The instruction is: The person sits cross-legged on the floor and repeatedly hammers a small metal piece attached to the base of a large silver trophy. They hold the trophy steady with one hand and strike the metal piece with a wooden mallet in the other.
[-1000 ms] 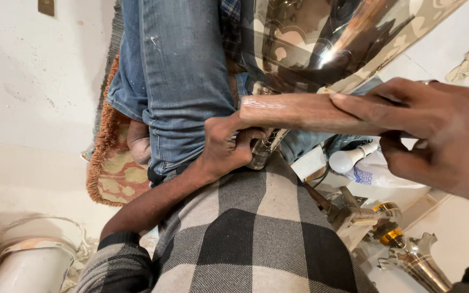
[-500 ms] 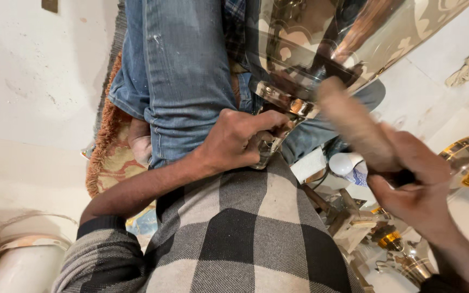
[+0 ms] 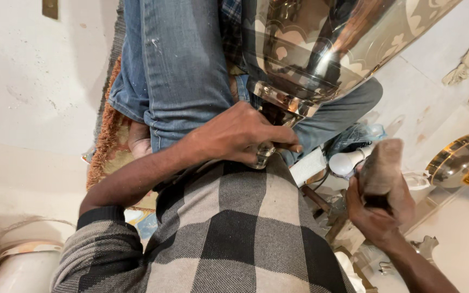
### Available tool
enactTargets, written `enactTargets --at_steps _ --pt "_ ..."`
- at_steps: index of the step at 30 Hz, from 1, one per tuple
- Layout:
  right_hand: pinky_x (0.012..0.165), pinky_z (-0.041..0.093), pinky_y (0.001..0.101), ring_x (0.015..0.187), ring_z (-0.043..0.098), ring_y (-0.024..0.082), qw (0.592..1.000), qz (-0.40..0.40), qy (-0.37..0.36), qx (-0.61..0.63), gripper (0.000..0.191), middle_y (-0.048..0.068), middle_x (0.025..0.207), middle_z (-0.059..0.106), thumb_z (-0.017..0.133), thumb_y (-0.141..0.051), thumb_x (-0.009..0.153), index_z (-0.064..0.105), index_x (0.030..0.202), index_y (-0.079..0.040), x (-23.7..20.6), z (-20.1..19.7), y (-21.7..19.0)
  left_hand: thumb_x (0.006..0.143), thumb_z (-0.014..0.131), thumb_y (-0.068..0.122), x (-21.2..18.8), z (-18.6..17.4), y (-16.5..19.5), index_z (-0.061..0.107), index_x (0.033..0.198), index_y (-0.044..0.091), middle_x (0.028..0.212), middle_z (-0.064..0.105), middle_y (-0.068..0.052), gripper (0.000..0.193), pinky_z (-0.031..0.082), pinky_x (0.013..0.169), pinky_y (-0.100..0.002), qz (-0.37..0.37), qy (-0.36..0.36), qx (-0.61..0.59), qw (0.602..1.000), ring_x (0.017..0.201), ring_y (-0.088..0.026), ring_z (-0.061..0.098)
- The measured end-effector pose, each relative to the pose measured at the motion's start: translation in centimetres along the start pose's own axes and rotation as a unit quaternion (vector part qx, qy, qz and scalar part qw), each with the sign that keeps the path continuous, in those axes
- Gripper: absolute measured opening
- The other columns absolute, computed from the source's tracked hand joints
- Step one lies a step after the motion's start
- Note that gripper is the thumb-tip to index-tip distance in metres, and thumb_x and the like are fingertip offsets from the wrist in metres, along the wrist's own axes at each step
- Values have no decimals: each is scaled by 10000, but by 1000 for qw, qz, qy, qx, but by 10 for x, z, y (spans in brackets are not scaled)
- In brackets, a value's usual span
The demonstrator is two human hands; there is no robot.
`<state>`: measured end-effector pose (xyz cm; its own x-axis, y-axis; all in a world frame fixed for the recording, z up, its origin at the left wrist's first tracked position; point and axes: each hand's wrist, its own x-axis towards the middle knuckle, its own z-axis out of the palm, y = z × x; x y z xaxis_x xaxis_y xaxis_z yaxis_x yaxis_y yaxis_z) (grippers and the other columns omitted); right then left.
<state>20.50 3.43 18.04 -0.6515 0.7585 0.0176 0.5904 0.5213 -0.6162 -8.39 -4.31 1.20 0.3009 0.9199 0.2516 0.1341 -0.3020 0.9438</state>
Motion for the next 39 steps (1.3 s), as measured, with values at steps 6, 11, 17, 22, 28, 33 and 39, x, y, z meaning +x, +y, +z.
enactTargets --at_steps 6,11,17,22,28,33,39 --pt "755 545 297 960 689 230 995 -7 -61 -77 682 190 1129 676 685 66 793 568 1456 -44 8 2 6 900 692 -105 -11 6 0 647 1181 96 985 777 -62 348 620 631 -234 28 215 -98 971 766 -136 745" --pt "832 548 279 989 686 191 986 57 -158 16 708 150 1161 705 705 41 763 604 1457 -60 46 -2 4 857 593 -208 -18 19 17 637 1214 -1 1011 770 -112 415 684 790 -284 -53 327 -142 933 912 -203 796" --pt "837 590 219 996 712 156 974 59 -209 62 675 142 1235 711 704 21 790 618 1449 -98 89 -16 0 825 588 -210 -18 6 6 652 1227 12 1078 774 -109 464 689 848 -290 -34 254 -154 954 960 -213 797" --pt "623 576 202 753 732 117 973 9 -201 111 676 143 1164 721 741 -13 768 597 1419 -126 127 -21 -6 818 585 -220 -17 4 -3 654 1250 13 1154 754 -137 496 694 804 -287 17 253 -195 948 974 -219 788" --pt "532 549 295 636 681 183 913 -17 -374 -160 634 197 1062 728 727 18 768 623 1373 -144 167 -34 -43 847 582 -239 -20 17 0 625 1251 8 1145 749 -133 477 702 819 -278 -20 305 -202 931 1017 -221 782" --pt "654 628 285 842 728 183 842 -31 -476 -253 741 173 1133 703 640 32 823 522 1523 -177 195 -29 -64 848 596 -212 -22 25 19 623 1224 -8 1044 776 -129 429 684 800 -264 -113 354 -171 912 931 -191 795" --pt "527 565 300 636 682 163 821 95 -496 -267 665 112 1030 707 637 -21 871 504 1471 -273 222 -10 -76 867 538 -210 -21 30 30 613 1169 -23 960 781 -106 363 646 739 -261 -170 429 -182 869 832 -162 785"
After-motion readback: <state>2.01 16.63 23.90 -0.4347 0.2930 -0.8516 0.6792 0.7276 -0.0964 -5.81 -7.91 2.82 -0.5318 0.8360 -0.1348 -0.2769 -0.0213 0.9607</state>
